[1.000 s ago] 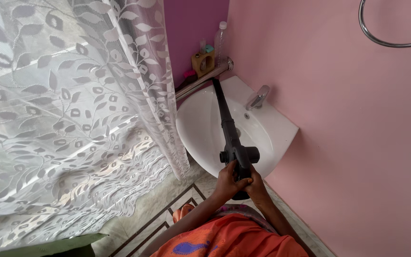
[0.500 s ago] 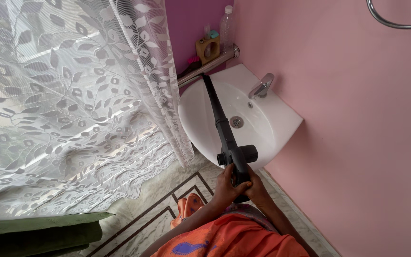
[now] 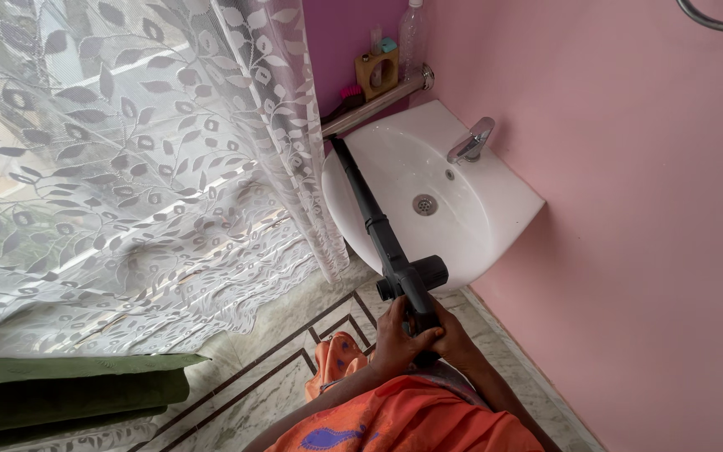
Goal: The person uses a handheld vacuum cleaner to clean a stainless steel railing. They move the vacuum nozzle along the horizontal bars and vertical supports of the railing, then proceed to vacuum the floor area near a sink.
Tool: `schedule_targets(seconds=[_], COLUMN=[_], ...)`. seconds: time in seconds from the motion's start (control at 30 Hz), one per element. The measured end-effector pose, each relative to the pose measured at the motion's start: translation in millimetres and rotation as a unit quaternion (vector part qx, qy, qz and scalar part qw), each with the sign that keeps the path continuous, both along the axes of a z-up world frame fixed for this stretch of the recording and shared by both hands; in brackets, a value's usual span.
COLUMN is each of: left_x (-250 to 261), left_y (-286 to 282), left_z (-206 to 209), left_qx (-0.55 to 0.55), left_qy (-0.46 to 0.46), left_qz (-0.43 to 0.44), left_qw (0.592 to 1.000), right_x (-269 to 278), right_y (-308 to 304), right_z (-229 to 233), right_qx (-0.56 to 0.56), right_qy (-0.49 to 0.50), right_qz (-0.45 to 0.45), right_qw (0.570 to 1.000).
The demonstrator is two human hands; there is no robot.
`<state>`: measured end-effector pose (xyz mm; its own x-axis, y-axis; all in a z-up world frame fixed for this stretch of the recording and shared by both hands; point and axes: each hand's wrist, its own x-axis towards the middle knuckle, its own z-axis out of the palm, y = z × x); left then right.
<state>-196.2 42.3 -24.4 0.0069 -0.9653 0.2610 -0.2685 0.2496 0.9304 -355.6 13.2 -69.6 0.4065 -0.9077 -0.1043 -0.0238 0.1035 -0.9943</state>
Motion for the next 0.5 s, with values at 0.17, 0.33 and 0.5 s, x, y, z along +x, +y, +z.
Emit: schedule_targets(seconds=[0.17, 0.33, 0.5], left_x=[5.5, 5.2, 0.2], left_y=[6.6, 6.7, 0.0], left_z=[-5.9, -7.7, -2.0], left_qx=[0.023, 0.035, 0.021], left_qy=[-0.007, -0.02, -0.028], left_qz=[0.016, 0.013, -0.007], left_qw=[1.0, 0.999, 0.999], right_x=[5.1, 3.8, -0.1], right_y=[2.9, 7.8, 7.9], right_z=[2.7, 5.7, 4.0], right_qx=[0.011, -0.002, -0.008], right_qy=[0.003, 0.017, 0.007], right_qz=[0.029, 0.016, -0.014], right_qw=[1.0, 1.0, 1.0])
